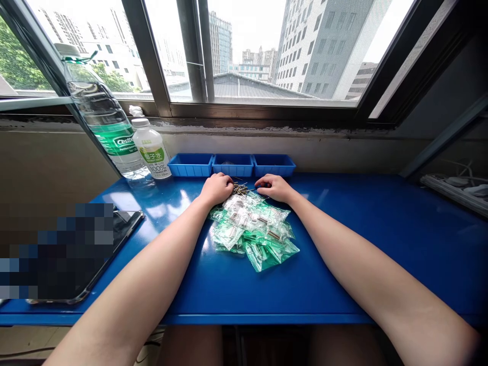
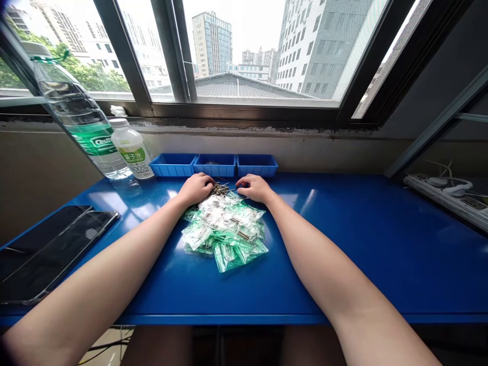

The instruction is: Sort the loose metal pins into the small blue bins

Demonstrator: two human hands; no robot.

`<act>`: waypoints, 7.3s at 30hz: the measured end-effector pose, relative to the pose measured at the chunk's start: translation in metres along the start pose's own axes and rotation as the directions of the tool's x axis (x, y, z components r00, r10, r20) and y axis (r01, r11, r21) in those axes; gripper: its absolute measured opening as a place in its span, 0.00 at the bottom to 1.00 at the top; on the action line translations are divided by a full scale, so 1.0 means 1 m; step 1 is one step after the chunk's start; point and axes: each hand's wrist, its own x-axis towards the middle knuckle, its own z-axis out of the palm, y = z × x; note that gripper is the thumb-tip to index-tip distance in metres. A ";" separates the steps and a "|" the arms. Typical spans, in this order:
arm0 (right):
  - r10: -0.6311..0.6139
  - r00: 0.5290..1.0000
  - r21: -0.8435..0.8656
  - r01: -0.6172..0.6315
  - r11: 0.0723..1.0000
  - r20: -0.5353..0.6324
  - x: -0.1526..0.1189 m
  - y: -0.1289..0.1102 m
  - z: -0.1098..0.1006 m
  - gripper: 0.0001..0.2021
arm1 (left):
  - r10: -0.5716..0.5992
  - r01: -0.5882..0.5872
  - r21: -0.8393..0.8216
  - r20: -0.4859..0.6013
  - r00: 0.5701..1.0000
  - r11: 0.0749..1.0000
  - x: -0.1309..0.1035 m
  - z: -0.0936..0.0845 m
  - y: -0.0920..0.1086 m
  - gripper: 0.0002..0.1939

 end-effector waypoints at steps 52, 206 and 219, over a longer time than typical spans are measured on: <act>0.264 0.950 0.445 -0.165 0.880 -0.170 0.009 0.003 0.002 0.15 | 0.003 -0.003 -0.002 0.000 1.000 1.000 0.001 0.001 -0.001 0.20; 0.184 0.983 0.458 -0.163 0.874 -0.002 0.004 0.006 -0.012 0.05 | 0.004 -0.004 -0.003 0.004 1.000 1.000 0.000 0.000 0.000 0.19; 0.349 0.929 0.634 -0.198 0.747 -0.121 0.004 0.006 -0.008 0.09 | 0.010 -0.010 0.010 -0.005 1.000 1.000 0.001 0.002 -0.002 0.20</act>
